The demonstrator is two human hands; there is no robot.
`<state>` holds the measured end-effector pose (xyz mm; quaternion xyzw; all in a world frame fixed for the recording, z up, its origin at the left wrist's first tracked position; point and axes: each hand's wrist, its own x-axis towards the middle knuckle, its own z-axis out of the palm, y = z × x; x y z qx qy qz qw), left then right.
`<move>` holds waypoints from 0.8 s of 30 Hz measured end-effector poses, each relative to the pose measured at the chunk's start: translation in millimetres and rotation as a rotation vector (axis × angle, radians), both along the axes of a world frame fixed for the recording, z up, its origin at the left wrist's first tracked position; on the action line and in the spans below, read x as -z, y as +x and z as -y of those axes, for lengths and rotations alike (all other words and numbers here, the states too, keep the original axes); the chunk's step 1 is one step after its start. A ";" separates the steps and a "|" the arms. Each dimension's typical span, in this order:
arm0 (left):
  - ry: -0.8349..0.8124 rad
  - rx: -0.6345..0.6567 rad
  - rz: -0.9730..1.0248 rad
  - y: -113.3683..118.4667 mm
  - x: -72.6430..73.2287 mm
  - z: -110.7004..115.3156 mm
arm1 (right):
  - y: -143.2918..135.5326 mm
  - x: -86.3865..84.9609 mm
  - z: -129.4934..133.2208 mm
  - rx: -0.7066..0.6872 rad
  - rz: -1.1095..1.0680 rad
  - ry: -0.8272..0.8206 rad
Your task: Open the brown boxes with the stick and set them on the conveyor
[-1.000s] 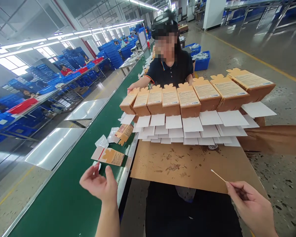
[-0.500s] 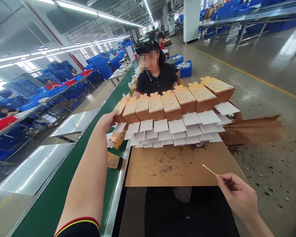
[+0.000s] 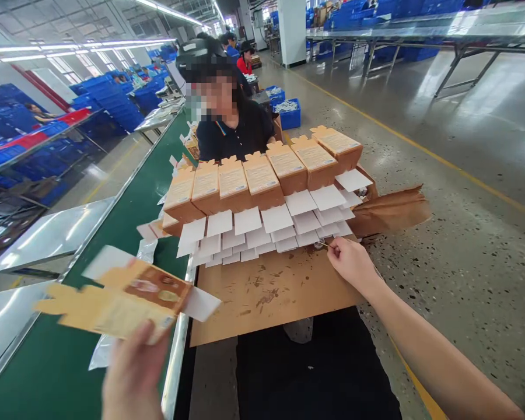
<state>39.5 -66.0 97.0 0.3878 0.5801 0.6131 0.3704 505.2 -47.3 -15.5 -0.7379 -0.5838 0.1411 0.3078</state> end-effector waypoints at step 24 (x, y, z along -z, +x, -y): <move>-0.228 0.009 -0.019 58.4 161.5 28.8 | -174.7 51.2 95.6 -0.466 -0.321 0.120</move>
